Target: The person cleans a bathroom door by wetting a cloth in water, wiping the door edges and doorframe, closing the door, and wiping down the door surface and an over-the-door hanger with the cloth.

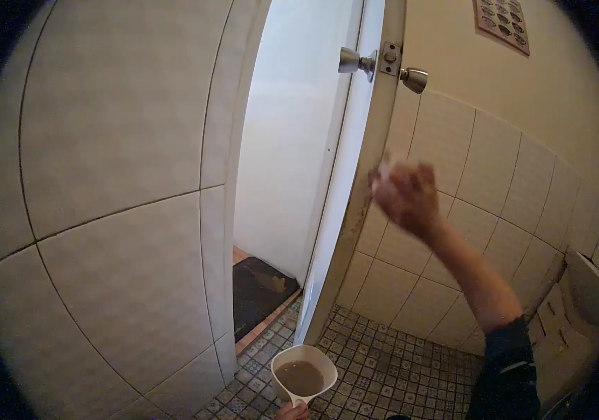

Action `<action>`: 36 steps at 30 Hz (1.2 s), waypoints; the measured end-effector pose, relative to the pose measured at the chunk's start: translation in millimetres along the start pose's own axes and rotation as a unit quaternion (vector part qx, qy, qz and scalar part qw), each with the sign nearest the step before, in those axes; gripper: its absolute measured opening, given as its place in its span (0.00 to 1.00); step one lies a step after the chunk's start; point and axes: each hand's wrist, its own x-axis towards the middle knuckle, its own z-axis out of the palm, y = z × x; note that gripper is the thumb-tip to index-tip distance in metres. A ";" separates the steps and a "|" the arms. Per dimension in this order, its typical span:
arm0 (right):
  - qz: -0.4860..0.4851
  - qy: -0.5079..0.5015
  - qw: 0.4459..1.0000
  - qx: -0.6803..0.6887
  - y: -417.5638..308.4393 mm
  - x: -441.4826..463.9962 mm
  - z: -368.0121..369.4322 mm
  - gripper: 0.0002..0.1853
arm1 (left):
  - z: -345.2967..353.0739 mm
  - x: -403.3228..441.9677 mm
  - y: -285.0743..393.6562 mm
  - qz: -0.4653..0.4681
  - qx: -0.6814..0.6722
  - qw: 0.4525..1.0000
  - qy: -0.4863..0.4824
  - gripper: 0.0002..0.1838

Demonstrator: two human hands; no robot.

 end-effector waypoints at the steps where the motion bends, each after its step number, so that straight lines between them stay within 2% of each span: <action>1: -0.007 0.006 1.000 0.025 -14.0 -11.5 -1.5 0.09 | 17.6 -5.3 7.2 0.006 0.028 0.999 0.037 0.17; 3: -0.022 0.016 0.997 0.075 -32.5 -21.8 -6.1 0.09 | 46.1 -13.5 19.0 0.019 0.081 0.990 0.111 0.14; 6: -0.033 0.045 0.995 0.083 -9.2 -3.5 -2.2 0.10 | 38.6 -12.4 15.5 0.034 0.027 0.997 0.069 0.11; 9: 0.041 0.056 0.997 0.046 14.2 20.3 -0.6 0.11 | 54.5 -14.8 20.9 0.011 0.119 0.966 0.229 0.11; 12: 0.120 0.048 0.991 0.046 -7.2 16.7 5.5 0.11 | 58.4 -18.7 21.2 0.008 0.005 0.987 0.162 0.10; 13: 0.146 0.038 0.988 0.043 -18.5 8.3 6.8 0.11 | 69.0 -19.6 24.7 0.009 -0.008 0.981 0.191 0.10; 15: 0.115 0.023 0.990 0.083 -52.3 -16.1 0.8 0.11 | 90.8 -22.7 32.0 0.012 -0.031 0.967 0.251 0.10; 18: 0.064 0.038 0.992 0.107 -51.6 -20.8 -0.4 0.10 | 16.1 -9.0 5.7 0.008 0.038 0.996 0.086 0.12; 20: 0.034 0.052 0.993 0.097 -34.1 -14.1 4.8 0.09 | 67.2 -19.4 27.1 0.014 0.038 0.989 0.145 0.15; 21: 0.060 0.070 0.992 0.081 -18.6 -1.7 9.2 0.09 | 85.6 -20.9 35.2 0.017 0.038 0.984 0.172 0.17; 24: 0.131 0.096 0.986 0.048 6.9 28.8 17.3 0.09 | 7.7 -2.5 10.1 0.024 0.021 0.990 -0.137 0.21; 26: 0.164 0.081 0.983 0.032 4.4 36.7 18.3 0.10 | -5.9 0.4 2.1 0.002 -0.039 0.994 -0.107 0.22; 27: 0.138 0.065 0.988 0.018 -2.4 29.1 18.8 0.10 | -9.2 1.3 2.0 -0.009 -0.068 0.993 -0.092 0.22; 30: 0.052 0.015 0.999 0.009 -44.8 -8.7 10.5 0.10 | -13.0 5.5 6.7 -0.009 -0.078 0.974 -0.211 0.19; 32: -0.017 -0.030 0.999 0.041 -63.3 -25.4 -2.1 0.10 | 51.2 -14.1 32.5 -0.003 0.013 1.000 0.001 0.15; 33: -0.018 -0.025 0.998 0.055 -59.8 -21.4 -1.4 0.10 | 73.3 -21.7 41.1 0.001 0.058 0.992 0.109 0.14; 35: -0.019 -0.018 0.996 0.082 -42.3 -5.1 1.2 0.10 | 66.0 -22.0 36.4 0.037 0.089 0.991 0.095 0.12; 36: -0.012 -0.006 0.999 0.044 -30.2 5.7 3.9 0.11 | 58.2 -21.1 32.0 0.055 0.105 0.989 0.087 0.14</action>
